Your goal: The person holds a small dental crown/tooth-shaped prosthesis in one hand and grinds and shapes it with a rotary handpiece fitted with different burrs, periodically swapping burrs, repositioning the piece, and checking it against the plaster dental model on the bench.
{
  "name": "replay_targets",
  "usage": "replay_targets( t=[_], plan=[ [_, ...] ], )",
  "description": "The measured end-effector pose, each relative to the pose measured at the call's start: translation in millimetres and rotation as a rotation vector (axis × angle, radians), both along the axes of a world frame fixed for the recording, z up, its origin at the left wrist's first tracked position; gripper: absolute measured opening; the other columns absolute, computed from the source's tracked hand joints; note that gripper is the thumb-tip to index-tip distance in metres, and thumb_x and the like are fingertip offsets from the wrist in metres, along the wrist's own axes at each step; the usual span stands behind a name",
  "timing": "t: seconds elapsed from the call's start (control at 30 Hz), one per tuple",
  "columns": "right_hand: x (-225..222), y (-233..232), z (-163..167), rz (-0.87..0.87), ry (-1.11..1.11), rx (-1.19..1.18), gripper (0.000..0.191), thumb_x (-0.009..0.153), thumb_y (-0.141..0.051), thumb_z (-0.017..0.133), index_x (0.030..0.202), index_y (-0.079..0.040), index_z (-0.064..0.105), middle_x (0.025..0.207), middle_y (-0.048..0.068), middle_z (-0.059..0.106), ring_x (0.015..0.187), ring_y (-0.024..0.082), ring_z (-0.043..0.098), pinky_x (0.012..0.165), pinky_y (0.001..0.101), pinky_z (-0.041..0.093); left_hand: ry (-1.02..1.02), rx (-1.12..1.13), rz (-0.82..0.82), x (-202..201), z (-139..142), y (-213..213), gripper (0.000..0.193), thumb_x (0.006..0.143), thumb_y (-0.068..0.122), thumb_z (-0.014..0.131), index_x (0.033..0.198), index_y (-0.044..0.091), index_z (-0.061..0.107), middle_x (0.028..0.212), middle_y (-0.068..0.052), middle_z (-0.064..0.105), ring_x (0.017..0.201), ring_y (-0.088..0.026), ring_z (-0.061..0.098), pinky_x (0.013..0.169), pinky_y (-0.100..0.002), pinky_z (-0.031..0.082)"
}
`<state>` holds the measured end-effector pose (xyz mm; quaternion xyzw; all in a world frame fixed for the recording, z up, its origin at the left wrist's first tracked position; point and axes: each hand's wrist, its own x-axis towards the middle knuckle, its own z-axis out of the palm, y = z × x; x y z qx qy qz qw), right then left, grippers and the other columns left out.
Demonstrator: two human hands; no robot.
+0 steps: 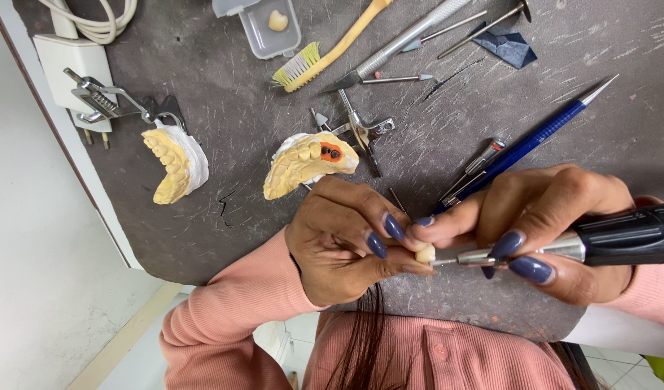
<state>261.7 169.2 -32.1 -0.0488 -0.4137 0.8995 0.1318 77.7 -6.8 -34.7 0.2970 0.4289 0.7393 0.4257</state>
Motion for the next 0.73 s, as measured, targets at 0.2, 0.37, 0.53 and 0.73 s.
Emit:
replay_targets(
  t=[0.2, 0.37, 0.53, 0.73],
  plan=[
    [-6, -1, 1, -0.006, -0.001, -0.018, 0.018, 0.099, -0.007, 0.07, 0.114, -0.01, 0.06, 0.09, 0.012, 0.066, 0.118, 0.044, 0.072, 0.105, 0.0608, 0.064, -0.003, -0.01, -0.015, 0, 1, -2, 0.044, 0.081, -0.014, 0.085, 0.104, 0.006, 0.054, 0.111, -0.01, 0.056, 0.095, -0.019, 0.074, 0.08, -0.029, 0.069],
    [-3, 0, 4, -0.003, -0.032, -0.014, 0.016, 0.1, -0.009, 0.068, 0.114, -0.009, 0.061, 0.091, 0.013, 0.065, 0.121, 0.043, 0.07, 0.108, 0.0603, 0.061, -0.022, 0.023, 0.018, 3, 0, 1, 0.046, 0.08, -0.014, 0.086, 0.105, 0.005, 0.052, 0.113, -0.01, 0.057, 0.096, -0.019, 0.074, 0.081, -0.029, 0.07],
    [-5, 2, 9, -0.002, -0.044, -0.039, 0.014, 0.1, -0.009, 0.067, 0.113, -0.009, 0.061, 0.091, 0.012, 0.065, 0.122, 0.043, 0.069, 0.105, 0.0588, 0.062, -0.031, 0.014, 0.01, 1, 0, 1, 0.045, 0.081, -0.016, 0.084, 0.105, 0.005, 0.052, 0.113, -0.01, 0.058, 0.097, -0.02, 0.075, 0.081, -0.03, 0.07],
    [-8, 5, 9, 0.0, -0.02, 0.009, 0.016, 0.1, -0.007, 0.066, 0.114, -0.008, 0.06, 0.092, 0.011, 0.066, 0.121, 0.042, 0.07, 0.106, 0.0572, 0.063, -0.015, 0.011, -0.012, -3, 0, 0, 0.046, 0.081, -0.016, 0.085, 0.105, 0.006, 0.053, 0.113, -0.009, 0.058, 0.098, -0.02, 0.075, 0.081, -0.03, 0.07]
  ],
)
